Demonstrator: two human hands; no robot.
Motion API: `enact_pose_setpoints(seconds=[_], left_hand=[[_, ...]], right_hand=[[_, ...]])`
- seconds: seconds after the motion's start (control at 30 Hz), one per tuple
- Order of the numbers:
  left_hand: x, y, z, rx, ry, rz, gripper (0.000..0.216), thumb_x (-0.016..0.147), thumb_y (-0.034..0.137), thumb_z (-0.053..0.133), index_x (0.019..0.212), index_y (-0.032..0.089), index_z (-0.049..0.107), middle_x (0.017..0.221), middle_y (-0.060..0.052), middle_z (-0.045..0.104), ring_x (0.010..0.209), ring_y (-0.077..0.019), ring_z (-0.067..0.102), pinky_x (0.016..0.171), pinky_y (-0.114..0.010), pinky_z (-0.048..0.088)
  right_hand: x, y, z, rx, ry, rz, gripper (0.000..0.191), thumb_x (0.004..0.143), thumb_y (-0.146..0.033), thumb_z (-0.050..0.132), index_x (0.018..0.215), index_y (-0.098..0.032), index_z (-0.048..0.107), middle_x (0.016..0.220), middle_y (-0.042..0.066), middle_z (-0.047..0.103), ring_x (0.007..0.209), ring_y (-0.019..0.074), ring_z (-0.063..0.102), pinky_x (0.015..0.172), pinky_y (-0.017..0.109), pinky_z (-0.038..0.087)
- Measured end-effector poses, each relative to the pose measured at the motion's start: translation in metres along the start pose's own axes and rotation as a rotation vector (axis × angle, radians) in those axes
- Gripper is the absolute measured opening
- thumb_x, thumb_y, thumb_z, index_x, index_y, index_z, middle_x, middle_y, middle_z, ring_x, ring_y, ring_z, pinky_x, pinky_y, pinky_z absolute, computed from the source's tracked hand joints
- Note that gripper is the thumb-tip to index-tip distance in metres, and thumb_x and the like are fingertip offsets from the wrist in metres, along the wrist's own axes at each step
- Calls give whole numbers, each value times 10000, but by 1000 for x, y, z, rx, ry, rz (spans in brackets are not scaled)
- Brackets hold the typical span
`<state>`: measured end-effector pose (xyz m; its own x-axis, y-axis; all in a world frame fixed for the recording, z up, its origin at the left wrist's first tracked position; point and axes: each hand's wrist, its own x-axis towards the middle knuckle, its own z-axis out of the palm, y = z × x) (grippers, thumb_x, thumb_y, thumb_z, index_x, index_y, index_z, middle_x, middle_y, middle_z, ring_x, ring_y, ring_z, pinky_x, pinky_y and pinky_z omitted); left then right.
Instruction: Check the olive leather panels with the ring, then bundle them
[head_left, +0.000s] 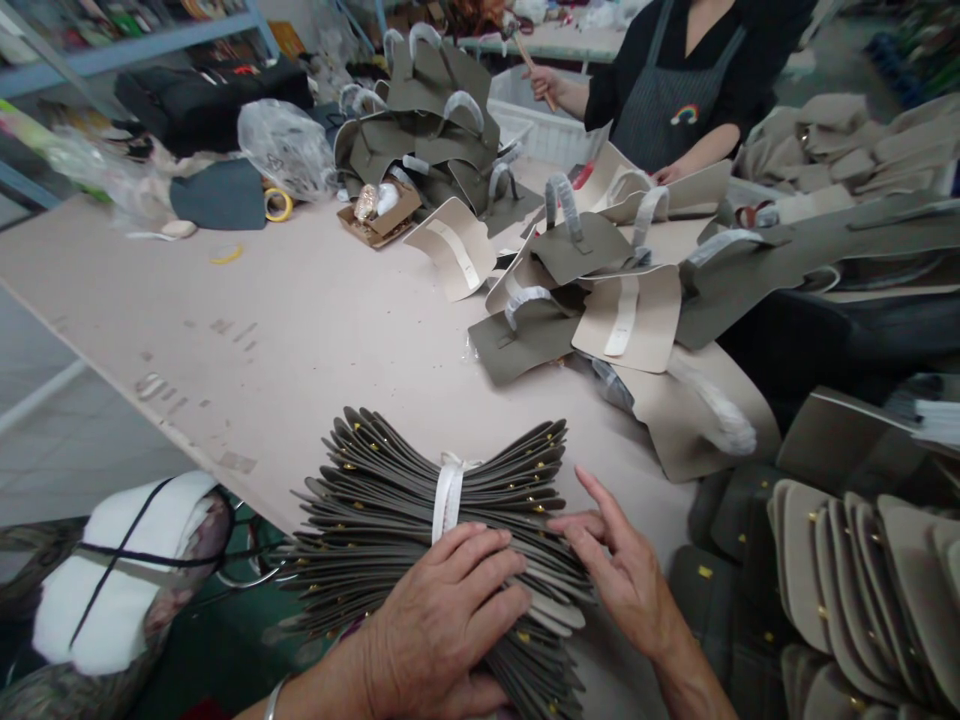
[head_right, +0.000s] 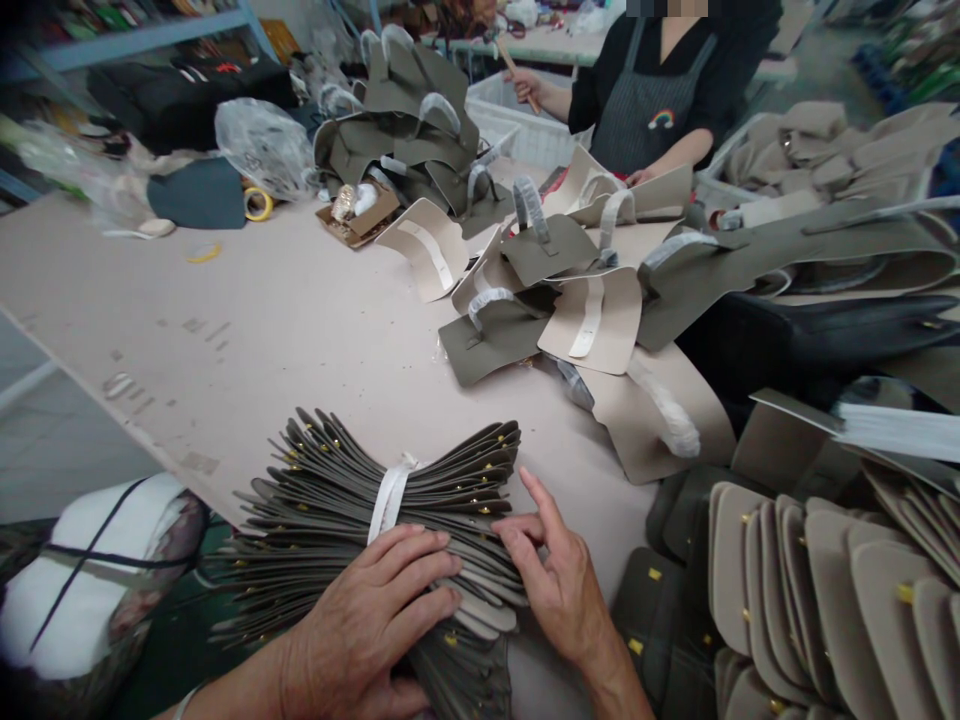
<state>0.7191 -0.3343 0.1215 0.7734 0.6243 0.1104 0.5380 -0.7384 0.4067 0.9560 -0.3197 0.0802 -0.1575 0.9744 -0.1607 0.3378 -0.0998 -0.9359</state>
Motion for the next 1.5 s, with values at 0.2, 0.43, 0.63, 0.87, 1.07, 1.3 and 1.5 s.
enact_pose_setpoints(seconds=[0.2,0.43,0.63,0.87,1.07,1.3,1.5], left_hand=[[2,0,-2,10,20,13,442,823,495,535,1131,181,576,1235,-75,598,1224,-272,467,1094,-461,293],[0,1,7,-16,111,-7,407,824,496,539,1087,190,591,1197,-50,617,1212,-246,474,1112,-429,263],[-1,0,5,-12,96,2,430,804,507,561,1096,192,587,1206,-52,613,1214,-253,473,1107,-434,267],[0,0,7,-9,99,-8,427,807,501,560,1099,191,588,1203,-59,612,1216,-253,473,1111,-434,266],[0,1,5,-2,55,-8,428,819,501,545,1107,187,580,1215,-68,603,1224,-262,462,1104,-449,279],[1,2,4,6,44,-16,416,820,483,542,1110,187,580,1212,-77,601,1216,-270,469,1099,-458,283],[0,1,4,5,31,-12,445,794,489,574,1119,185,573,1220,-66,598,1224,-264,456,1111,-451,266]], right_hand=[[9,-6,0,-136,-88,-106,499,931,-316,491,1407,-180,422,894,35,707,796,135,664,763,238,530],[3,-3,2,-263,-35,-195,404,909,-302,537,1304,-220,547,988,62,704,852,167,667,790,281,536],[0,-9,1,-294,-72,-232,250,931,-267,513,1151,-241,632,927,55,665,863,173,627,769,298,507],[-8,-9,2,-322,-52,-236,287,931,-243,516,1197,-252,623,855,37,542,794,154,569,688,273,490],[-5,-7,3,-312,-1,-262,242,895,-249,560,1112,-243,666,999,78,571,913,190,594,769,308,522],[2,-3,3,-313,-36,-348,201,886,-210,551,1075,-246,607,1171,90,614,1134,243,532,932,427,472],[5,-2,1,-312,-108,-298,204,855,-237,590,1058,-234,566,1212,95,596,1157,255,510,945,437,454]])
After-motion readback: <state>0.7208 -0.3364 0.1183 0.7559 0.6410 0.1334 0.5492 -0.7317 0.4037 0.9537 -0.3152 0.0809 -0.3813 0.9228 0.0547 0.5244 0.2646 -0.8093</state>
